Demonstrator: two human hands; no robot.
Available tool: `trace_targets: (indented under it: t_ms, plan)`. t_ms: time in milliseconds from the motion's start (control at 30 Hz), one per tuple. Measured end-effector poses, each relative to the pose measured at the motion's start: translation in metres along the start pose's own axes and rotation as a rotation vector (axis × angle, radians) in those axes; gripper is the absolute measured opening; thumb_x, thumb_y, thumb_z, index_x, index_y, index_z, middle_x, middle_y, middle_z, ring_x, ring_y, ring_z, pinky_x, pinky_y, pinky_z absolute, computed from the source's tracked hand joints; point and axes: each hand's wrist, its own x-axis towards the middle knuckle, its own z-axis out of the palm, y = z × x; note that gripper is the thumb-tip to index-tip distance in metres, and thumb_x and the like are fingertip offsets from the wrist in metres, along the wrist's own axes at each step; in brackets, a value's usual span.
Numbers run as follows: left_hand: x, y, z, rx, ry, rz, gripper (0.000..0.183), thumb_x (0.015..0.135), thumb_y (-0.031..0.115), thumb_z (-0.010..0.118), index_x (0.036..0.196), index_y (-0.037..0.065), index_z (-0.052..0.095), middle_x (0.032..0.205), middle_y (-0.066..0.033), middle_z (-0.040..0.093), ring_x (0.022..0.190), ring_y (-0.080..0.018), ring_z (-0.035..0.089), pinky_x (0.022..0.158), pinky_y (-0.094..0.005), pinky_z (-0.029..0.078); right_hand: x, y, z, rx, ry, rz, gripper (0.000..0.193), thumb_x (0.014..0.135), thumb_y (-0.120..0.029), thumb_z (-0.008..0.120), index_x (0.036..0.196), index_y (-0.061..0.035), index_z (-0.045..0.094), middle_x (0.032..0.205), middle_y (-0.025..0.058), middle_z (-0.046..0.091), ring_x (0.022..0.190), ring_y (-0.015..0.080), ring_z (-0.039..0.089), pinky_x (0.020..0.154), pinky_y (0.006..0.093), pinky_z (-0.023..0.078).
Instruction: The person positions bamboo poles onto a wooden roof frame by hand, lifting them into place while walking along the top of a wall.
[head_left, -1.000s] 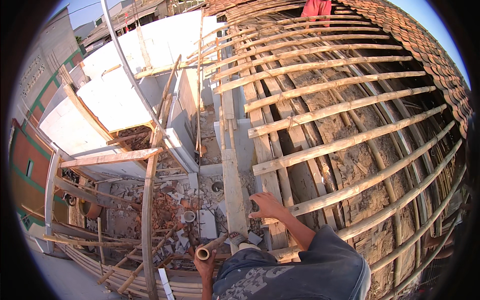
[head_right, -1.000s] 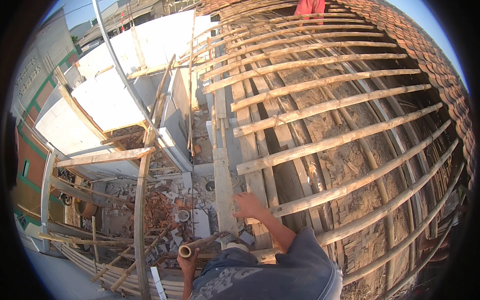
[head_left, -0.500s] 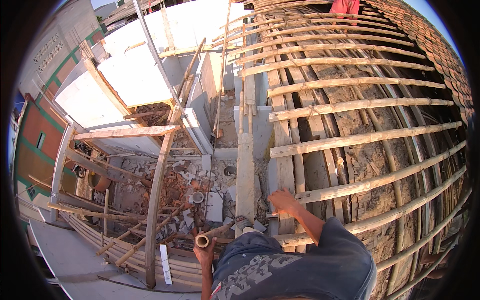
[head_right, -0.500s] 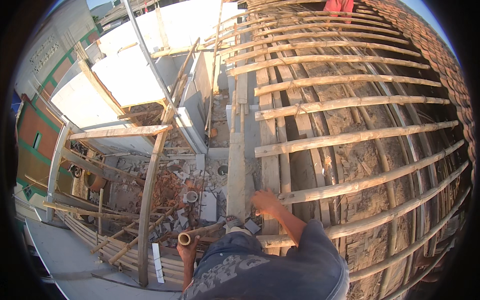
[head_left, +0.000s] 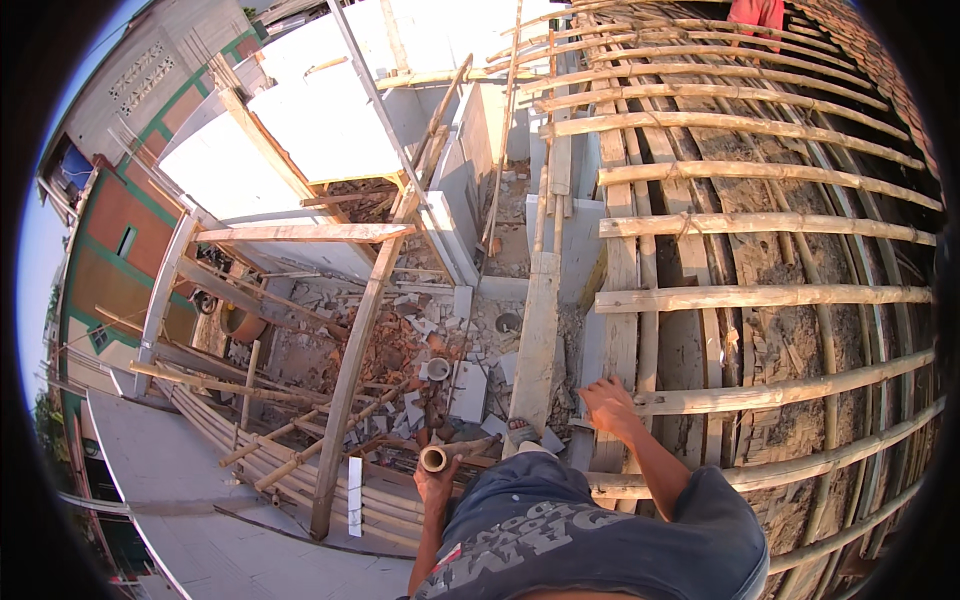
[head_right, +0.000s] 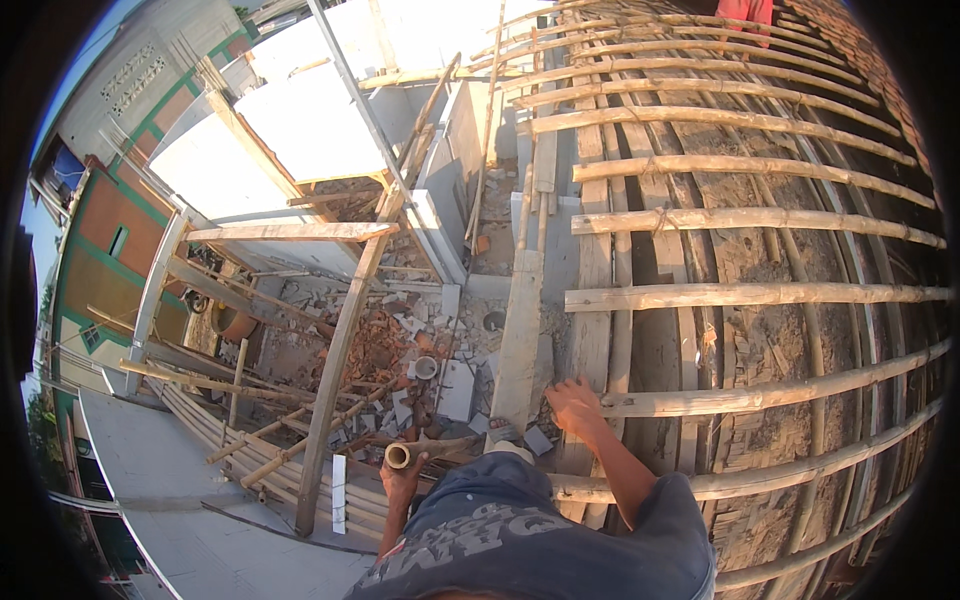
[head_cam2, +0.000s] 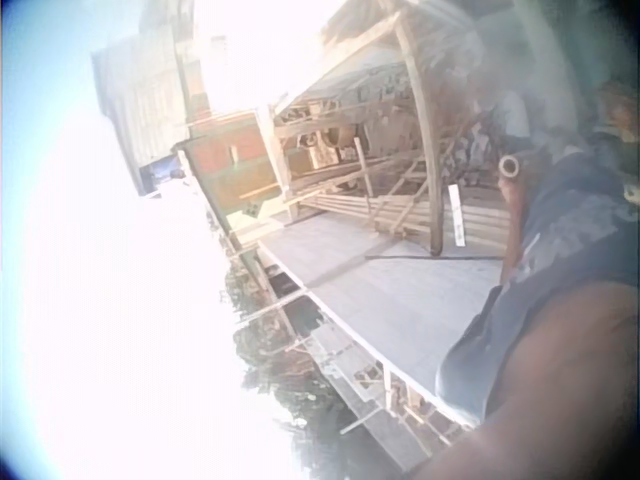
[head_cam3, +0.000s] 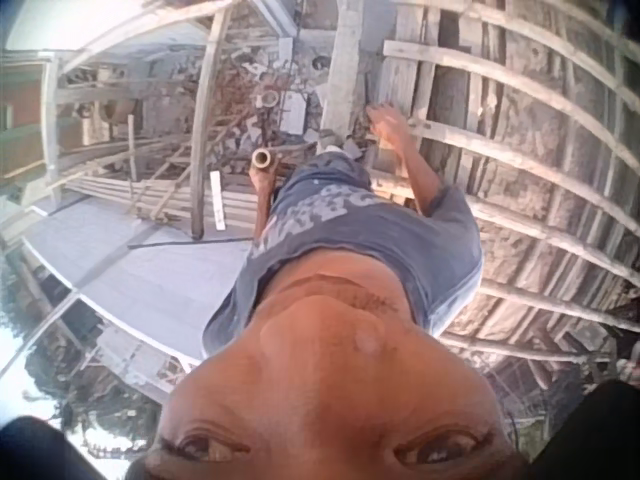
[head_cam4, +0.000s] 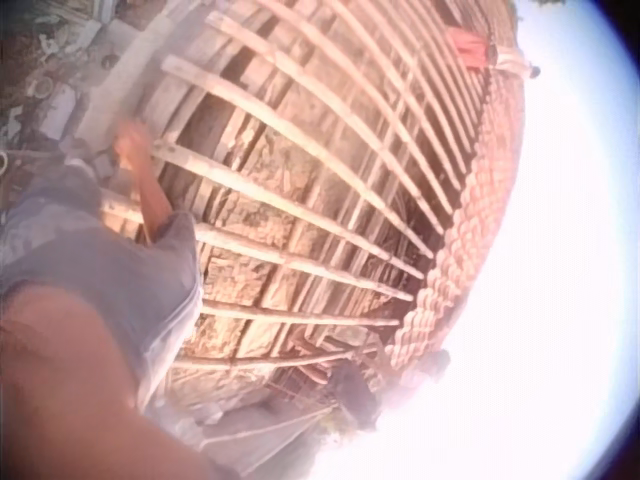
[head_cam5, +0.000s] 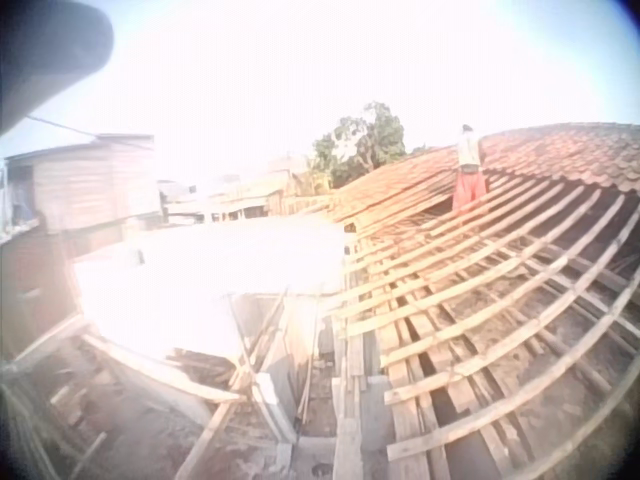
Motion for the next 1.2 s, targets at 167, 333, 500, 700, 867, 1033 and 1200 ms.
trace_targets:
  t_ms: [167,333,500,700,867,1033,1200]
  plan:
    - [0.01,0.015,-0.004,0.019,-0.036,-0.119,0.064,0.078,0.04,0.092,0.123,0.002,0.067,0.114,-0.0152,0.075,0.108,-0.0301,0.072,0.094,-0.0427,0.055,-0.001,0.004,0.013,-0.004,0.174,-0.04,0.047,0.089,-0.027,0.075,0.131,-0.0104,0.064,0.119,0.0071,0.069,0.121,0.0263,0.059,0.111,0.0501,0.037]
    - [0.018,0.006,0.004,0.024,0.007,-0.13,0.061,0.078,0.036,0.092,0.123,0.003,0.069,0.111,-0.0139,0.076,0.105,-0.0278,0.073,0.092,-0.0409,0.056,0.002,0.007,0.015,-0.022,0.207,-0.059,0.038,0.084,-0.026,0.078,0.118,-0.0101,0.07,0.109,0.0073,0.071,0.113,0.0261,0.061,0.105,0.0462,0.039]
    - [0.028,-0.021,0.014,0.088,0.028,-0.149,0.065,0.077,0.044,0.091,0.123,0.004,0.069,0.112,-0.016,0.076,0.105,-0.0326,0.072,0.092,-0.0427,0.056,0.004,0.01,0.015,-0.013,0.339,-0.125,0.035,0.081,-0.023,0.079,0.112,-0.0091,0.071,0.102,0.0082,0.07,0.108,0.0276,0.063,0.1,0.045,0.043]
    - [0.041,-0.008,0.014,-0.004,0.032,-0.195,0.064,0.079,0.042,0.091,0.127,0.007,0.067,0.114,-0.0123,0.076,0.106,-0.0276,0.072,0.094,-0.0402,0.056,0.009,0.002,0.008,0.052,0.327,-0.123,0.029,0.081,-0.018,0.077,0.108,-0.0081,0.072,0.102,0.0091,0.071,0.107,0.0282,0.063,0.101,0.0471,0.043]
    - [0.037,0.004,0.015,0.023,0.02,-0.303,0.065,0.079,0.041,0.09,0.13,0.011,0.064,0.116,-0.0107,0.075,0.108,-0.0246,0.072,0.095,-0.0385,0.056,0.008,-0.002,0.006,0.042,0.286,-0.149,0.03,0.078,-0.019,0.08,0.105,-0.0081,0.072,0.101,0.0094,0.069,0.106,0.0294,0.062,0.099,0.0466,0.044]
    - [0.025,0.014,0.007,-0.103,0.031,-0.284,0.062,0.08,0.038,0.09,0.129,0.011,0.062,0.117,-0.013,0.073,0.111,-0.0326,0.07,0.096,-0.0447,0.055,0.005,-0.008,0.004,0.031,0.173,-0.15,0.031,0.079,-0.02,0.079,0.106,-0.0079,0.07,0.101,0.0099,0.068,0.107,0.0307,0.061,0.099,0.0476,0.044]
    - [0.018,0.015,0.005,-0.182,0.049,-0.333,0.059,0.081,0.029,0.09,0.129,0.01,0.062,0.119,-0.0129,0.072,0.112,-0.0312,0.07,0.098,-0.0425,0.055,0.01,-0.006,0.009,0.004,0.151,-0.166,0.033,0.078,-0.022,0.079,0.107,-0.0069,0.07,0.1,0.0109,0.066,0.105,0.0323,0.061,0.095,0.0486,0.046]
